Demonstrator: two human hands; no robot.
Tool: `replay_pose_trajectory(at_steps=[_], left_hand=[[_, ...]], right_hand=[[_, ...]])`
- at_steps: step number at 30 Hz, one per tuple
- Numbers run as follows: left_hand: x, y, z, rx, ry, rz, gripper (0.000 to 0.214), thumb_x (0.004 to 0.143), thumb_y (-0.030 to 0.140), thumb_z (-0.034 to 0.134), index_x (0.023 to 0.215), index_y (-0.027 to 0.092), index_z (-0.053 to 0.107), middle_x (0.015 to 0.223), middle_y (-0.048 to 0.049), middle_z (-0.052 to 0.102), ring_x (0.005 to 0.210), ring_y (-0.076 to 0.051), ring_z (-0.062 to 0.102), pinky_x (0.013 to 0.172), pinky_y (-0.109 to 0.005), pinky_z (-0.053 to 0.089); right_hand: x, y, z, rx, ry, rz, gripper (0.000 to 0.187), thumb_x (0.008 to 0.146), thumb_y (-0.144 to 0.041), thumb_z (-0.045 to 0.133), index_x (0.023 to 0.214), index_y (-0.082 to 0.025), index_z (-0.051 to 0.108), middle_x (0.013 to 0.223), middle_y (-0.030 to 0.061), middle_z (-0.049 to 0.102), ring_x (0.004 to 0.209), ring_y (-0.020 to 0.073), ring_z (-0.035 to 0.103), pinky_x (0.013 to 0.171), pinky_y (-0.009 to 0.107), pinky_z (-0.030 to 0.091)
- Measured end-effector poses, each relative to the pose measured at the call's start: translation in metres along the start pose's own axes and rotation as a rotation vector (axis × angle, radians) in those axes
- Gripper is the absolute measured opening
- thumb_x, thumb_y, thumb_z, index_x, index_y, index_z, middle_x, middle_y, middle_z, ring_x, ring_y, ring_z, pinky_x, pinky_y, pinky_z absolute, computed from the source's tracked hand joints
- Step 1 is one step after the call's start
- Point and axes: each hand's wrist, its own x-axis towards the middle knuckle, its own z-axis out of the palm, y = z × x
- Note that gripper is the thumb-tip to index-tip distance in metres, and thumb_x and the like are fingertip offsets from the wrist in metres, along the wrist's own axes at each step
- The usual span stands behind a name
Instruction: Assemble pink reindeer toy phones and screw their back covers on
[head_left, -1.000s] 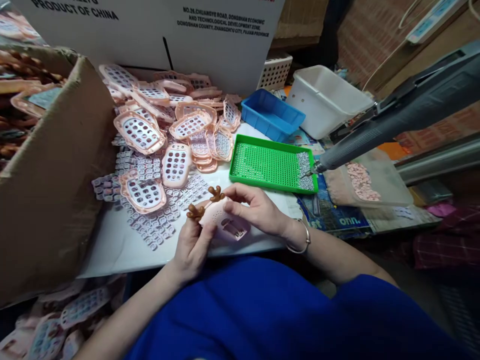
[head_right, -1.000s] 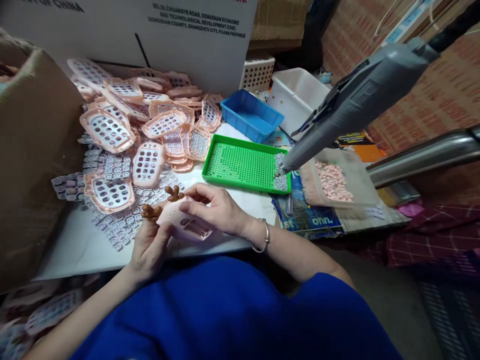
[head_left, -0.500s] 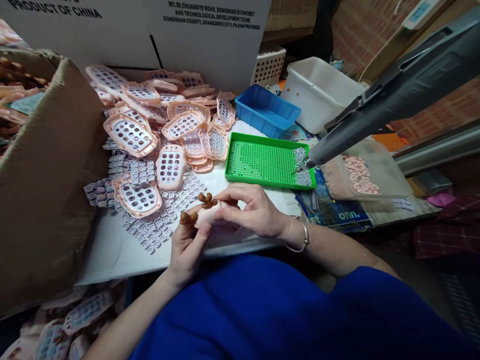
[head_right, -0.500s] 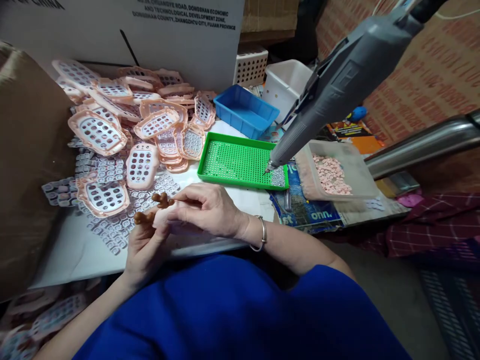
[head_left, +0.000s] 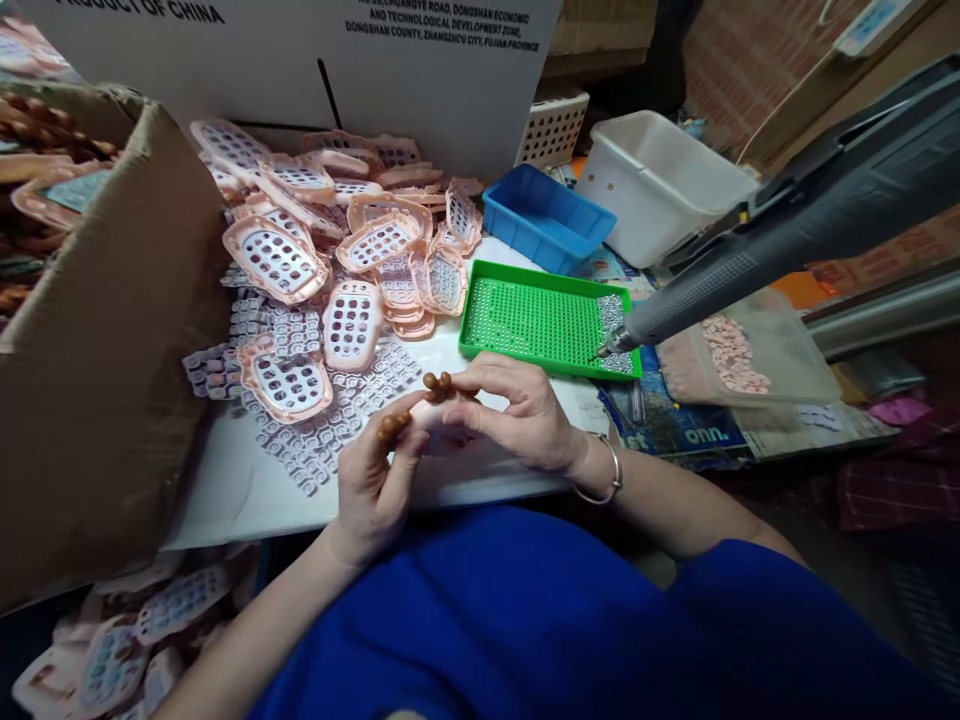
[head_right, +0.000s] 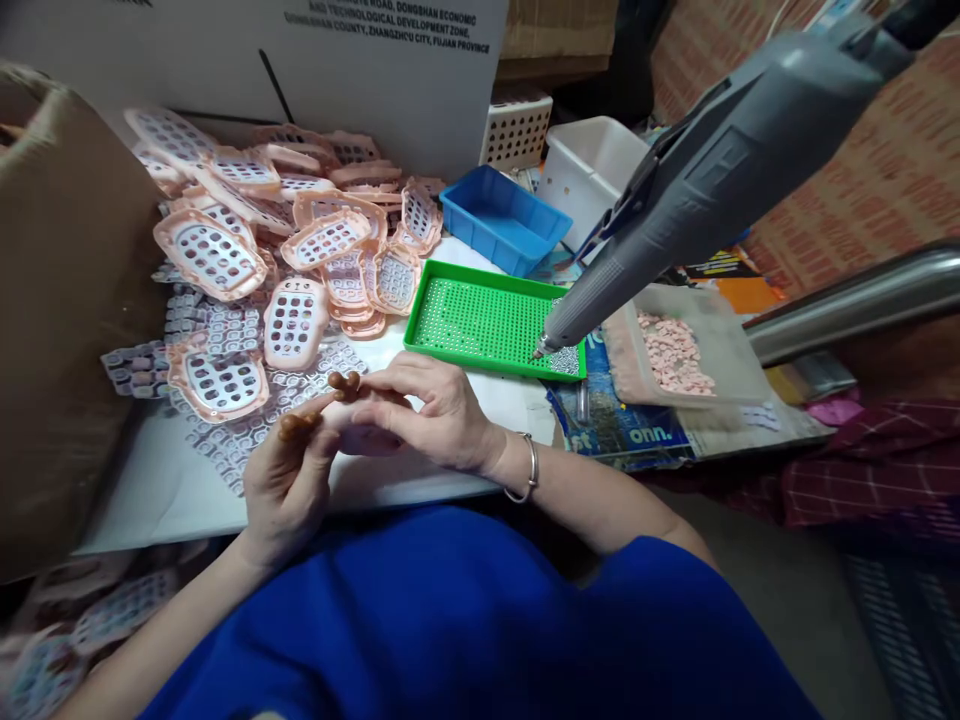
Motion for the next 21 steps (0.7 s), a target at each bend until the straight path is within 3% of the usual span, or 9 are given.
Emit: replay_pose_trajectory(at_steps=[4, 9, 16, 18, 21], left_hand=[[-0.002, -0.005, 0.003, -0.166, -0.027, -0.062, 0.039, 0.091, 0.019, 0.064, 0.129, 0.028, 0.061, 0.116, -0.0052, 0.071, 0.104, -0.018, 0.069, 0.090, -0.027, 0.054], [-0.012, -0.017, 0.008, -0.283, 0.211, -0.150, 0.035, 0.084, 0.020, 0.073, 0.118, 0.029, 0.067, 0.109, -0.0022, 0.071, 0.103, -0.017, 0.069, 0.092, -0.026, 0.054], [-0.004, -0.013, 0.013, -0.385, 0.285, -0.186, 0.032, 0.084, 0.024, 0.074, 0.115, 0.032, 0.068, 0.109, -0.0004, 0.072, 0.107, -0.017, 0.068, 0.098, -0.032, 0.052], [0.002, -0.008, 0.014, -0.466, 0.247, -0.283, 0.031, 0.082, 0.031, 0.076, 0.112, 0.030, 0.068, 0.108, -0.0011, 0.073, 0.108, -0.019, 0.068, 0.099, -0.032, 0.052], [0.014, -0.002, 0.016, -0.674, 0.122, -0.601, 0.038, 0.074, 0.044, 0.081, 0.102, 0.022, 0.070, 0.102, -0.0067, 0.075, 0.108, -0.026, 0.068, 0.096, -0.039, 0.055]], right_hand=[[0.000, 0.000, 0.001, -0.117, 0.010, -0.101, 0.023, 0.092, -0.032, 0.064, 0.096, -0.010, 0.070, 0.071, 0.0019, 0.065, 0.067, 0.0101, 0.058, 0.063, 0.022, 0.050], [0.000, -0.002, 0.004, -0.365, -0.042, -0.189, 0.032, 0.096, -0.036, 0.057, 0.100, -0.007, 0.069, 0.079, 0.0070, 0.068, 0.073, 0.0145, 0.058, 0.067, 0.027, 0.051], [0.003, -0.003, 0.014, -0.450, 0.040, -0.233, 0.032, 0.099, -0.037, 0.051, 0.090, -0.011, 0.067, 0.072, 0.0051, 0.063, 0.068, 0.0153, 0.053, 0.064, 0.028, 0.047], [0.002, -0.002, 0.014, -0.400, 0.050, -0.161, 0.032, 0.099, -0.039, 0.051, 0.091, -0.013, 0.067, 0.074, 0.0045, 0.064, 0.070, 0.0147, 0.056, 0.067, 0.028, 0.048], [-0.002, 0.000, 0.010, -0.330, -0.027, -0.036, 0.035, 0.101, -0.040, 0.045, 0.097, -0.013, 0.067, 0.081, 0.0049, 0.068, 0.074, 0.0134, 0.059, 0.069, 0.026, 0.049]])
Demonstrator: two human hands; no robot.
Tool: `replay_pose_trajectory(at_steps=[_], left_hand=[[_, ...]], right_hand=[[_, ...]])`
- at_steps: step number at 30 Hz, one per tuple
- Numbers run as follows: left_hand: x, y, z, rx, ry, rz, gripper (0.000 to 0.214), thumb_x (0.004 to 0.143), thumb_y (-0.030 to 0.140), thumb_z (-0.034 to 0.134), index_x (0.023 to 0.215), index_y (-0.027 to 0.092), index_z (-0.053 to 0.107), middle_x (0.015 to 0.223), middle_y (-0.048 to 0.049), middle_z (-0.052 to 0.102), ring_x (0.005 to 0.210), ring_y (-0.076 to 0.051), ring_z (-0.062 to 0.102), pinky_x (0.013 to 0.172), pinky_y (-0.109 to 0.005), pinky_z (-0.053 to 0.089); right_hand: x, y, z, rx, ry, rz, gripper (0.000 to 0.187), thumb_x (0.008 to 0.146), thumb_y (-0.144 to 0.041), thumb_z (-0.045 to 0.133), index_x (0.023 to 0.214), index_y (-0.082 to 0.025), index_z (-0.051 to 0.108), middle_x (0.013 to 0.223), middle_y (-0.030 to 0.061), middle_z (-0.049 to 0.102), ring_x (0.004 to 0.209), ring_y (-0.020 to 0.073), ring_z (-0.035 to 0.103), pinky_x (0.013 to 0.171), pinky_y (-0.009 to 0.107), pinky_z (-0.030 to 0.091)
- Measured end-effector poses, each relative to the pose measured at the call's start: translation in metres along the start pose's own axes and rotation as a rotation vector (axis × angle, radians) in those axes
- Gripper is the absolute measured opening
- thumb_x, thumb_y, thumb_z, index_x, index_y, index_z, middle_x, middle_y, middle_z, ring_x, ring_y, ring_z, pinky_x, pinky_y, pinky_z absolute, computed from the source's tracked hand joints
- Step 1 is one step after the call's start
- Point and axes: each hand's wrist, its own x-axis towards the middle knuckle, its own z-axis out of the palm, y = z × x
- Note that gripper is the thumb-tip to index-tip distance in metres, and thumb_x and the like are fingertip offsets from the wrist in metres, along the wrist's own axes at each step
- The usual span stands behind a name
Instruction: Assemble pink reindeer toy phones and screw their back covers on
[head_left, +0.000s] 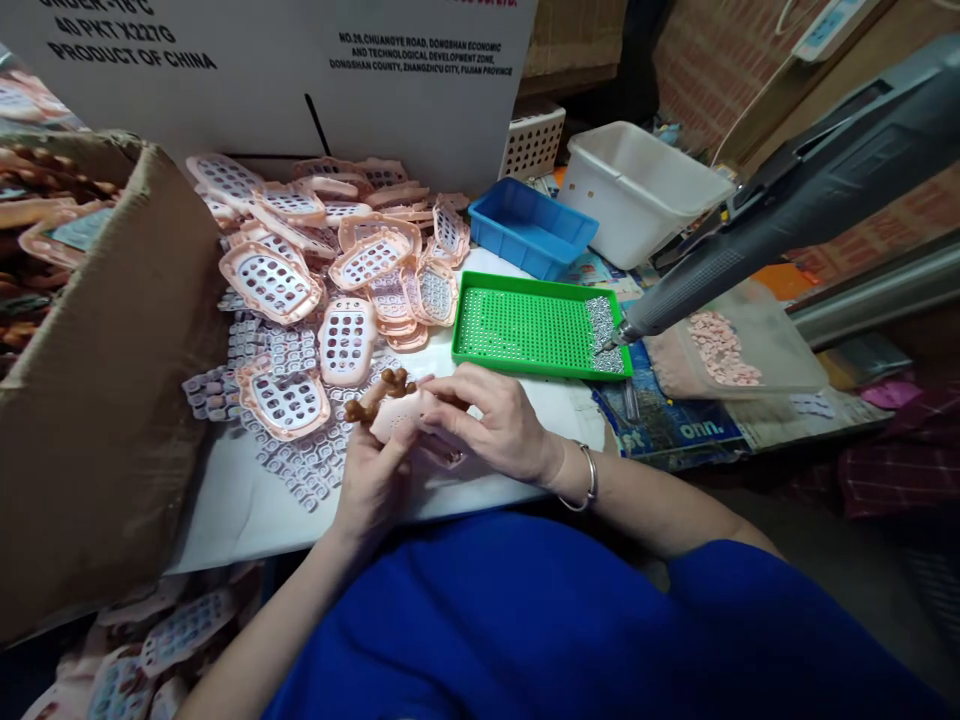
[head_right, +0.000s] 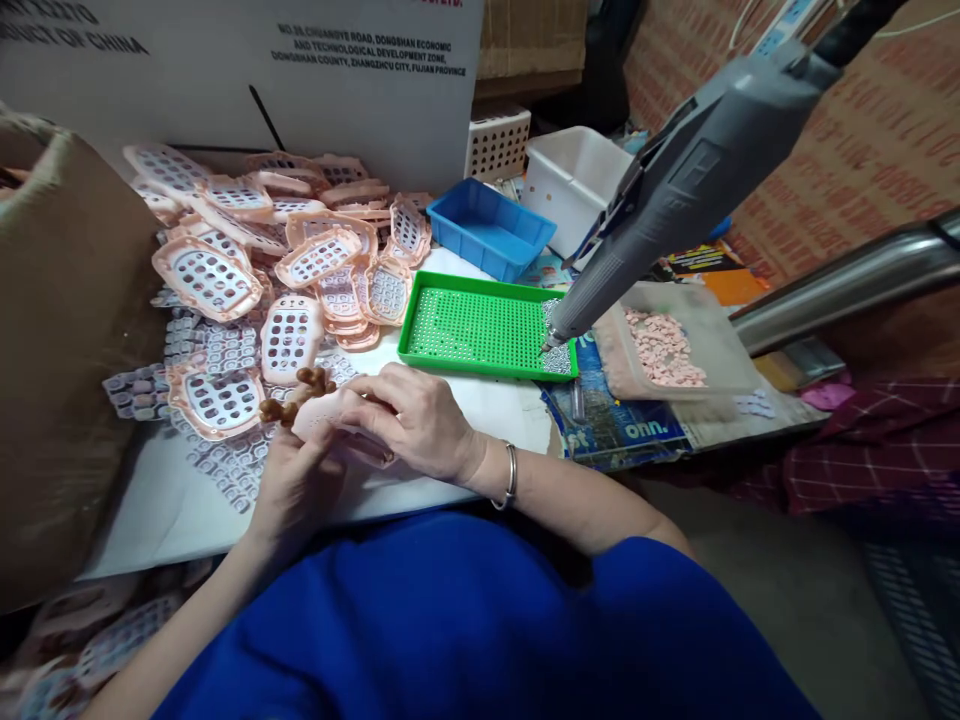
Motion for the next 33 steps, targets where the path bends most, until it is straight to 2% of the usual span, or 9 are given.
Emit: replay_pose_trajectory(at_steps=[2, 4, 9, 15, 20, 25, 27, 30, 33], left_hand=[[0.008, 0.006, 0.004, -0.114, -0.001, -0.198, 0.045, 0.068, 0.050, 0.084, 0.096, 0.017, 0.071, 0.099, -0.0099, 0.075, 0.108, -0.030, 0.068, 0.094, -0.042, 0.057], [0.018, 0.012, 0.006, -0.194, 0.056, -0.236, 0.049, 0.062, 0.054, 0.086, 0.092, 0.018, 0.073, 0.104, -0.0103, 0.076, 0.113, -0.031, 0.066, 0.094, -0.041, 0.057], [0.030, 0.023, 0.011, -0.194, 0.088, -0.111, 0.051, 0.055, 0.058, 0.088, 0.091, 0.024, 0.076, 0.103, -0.0056, 0.077, 0.117, -0.029, 0.065, 0.097, -0.039, 0.056], [0.019, 0.016, 0.021, -0.136, 0.014, 0.101, 0.045, 0.070, 0.056, 0.080, 0.104, 0.027, 0.074, 0.109, -0.0049, 0.076, 0.111, -0.025, 0.068, 0.103, -0.038, 0.051], [0.014, 0.005, 0.014, -0.111, -0.116, 0.038, 0.032, 0.072, 0.040, 0.083, 0.100, 0.029, 0.074, 0.100, -0.0053, 0.078, 0.097, -0.024, 0.073, 0.091, -0.040, 0.058], [0.011, -0.002, 0.001, 0.039, -0.090, 0.055, 0.033, 0.068, 0.044, 0.085, 0.087, 0.020, 0.074, 0.081, -0.0066, 0.077, 0.080, -0.023, 0.074, 0.078, -0.035, 0.061], [0.009, -0.002, -0.002, 0.199, -0.070, 0.113, 0.032, 0.069, 0.042, 0.084, 0.086, 0.017, 0.072, 0.080, -0.0066, 0.076, 0.073, -0.021, 0.072, 0.071, -0.030, 0.060], [0.006, 0.002, -0.002, 0.405, -0.073, 0.304, 0.035, 0.074, 0.035, 0.081, 0.102, 0.018, 0.067, 0.085, -0.0039, 0.075, 0.072, -0.017, 0.072, 0.066, -0.025, 0.059], [0.002, 0.011, 0.003, 0.549, -0.178, 0.519, 0.057, 0.084, 0.033, 0.072, 0.135, 0.021, 0.052, 0.127, -0.0123, 0.067, 0.110, -0.024, 0.068, 0.089, -0.033, 0.057]], right_hand=[[-0.004, 0.003, -0.006, -0.012, -0.058, 0.017, 0.040, 0.103, -0.040, 0.039, 0.104, -0.012, 0.067, 0.090, 0.0083, 0.070, 0.080, 0.0145, 0.062, 0.074, 0.027, 0.050], [-0.008, 0.005, -0.012, -0.027, -0.077, 0.060, 0.046, 0.103, -0.043, 0.038, 0.112, -0.008, 0.065, 0.096, 0.0115, 0.071, 0.085, 0.0162, 0.063, 0.078, 0.029, 0.050], [-0.018, 0.005, -0.017, 0.124, -0.111, 0.208, 0.047, 0.100, -0.048, 0.045, 0.112, -0.008, 0.066, 0.089, 0.0089, 0.073, 0.074, 0.0134, 0.065, 0.068, 0.024, 0.049], [-0.022, -0.001, -0.003, 0.085, 0.078, 0.154, 0.037, 0.099, -0.044, 0.048, 0.097, -0.012, 0.067, 0.079, 0.0056, 0.072, 0.068, 0.0125, 0.065, 0.063, 0.023, 0.051], [-0.022, 0.002, -0.005, -0.073, 0.071, -0.030, 0.039, 0.101, -0.039, 0.045, 0.118, -0.008, 0.062, 0.102, 0.0137, 0.075, 0.090, 0.0177, 0.071, 0.080, 0.029, 0.057], [-0.020, 0.001, -0.015, -0.137, 0.021, -0.065, 0.046, 0.097, -0.045, 0.051, 0.125, -0.010, 0.061, 0.108, 0.0154, 0.073, 0.096, 0.0222, 0.068, 0.086, 0.037, 0.056], [-0.018, 0.002, -0.016, -0.065, 0.010, -0.002, 0.044, 0.098, -0.047, 0.050, 0.119, -0.011, 0.063, 0.102, 0.0147, 0.072, 0.092, 0.0212, 0.066, 0.084, 0.038, 0.056], [-0.017, 0.006, -0.008, 0.292, 0.024, 0.284, 0.042, 0.093, -0.055, 0.054, 0.106, -0.016, 0.063, 0.090, 0.0077, 0.069, 0.081, 0.0165, 0.064, 0.076, 0.033, 0.056], [-0.022, 0.012, 0.006, 0.862, 0.066, 0.624, 0.048, 0.083, -0.064, 0.064, 0.103, -0.020, 0.059, 0.087, 0.0025, 0.068, 0.073, 0.0130, 0.064, 0.065, 0.026, 0.057]])
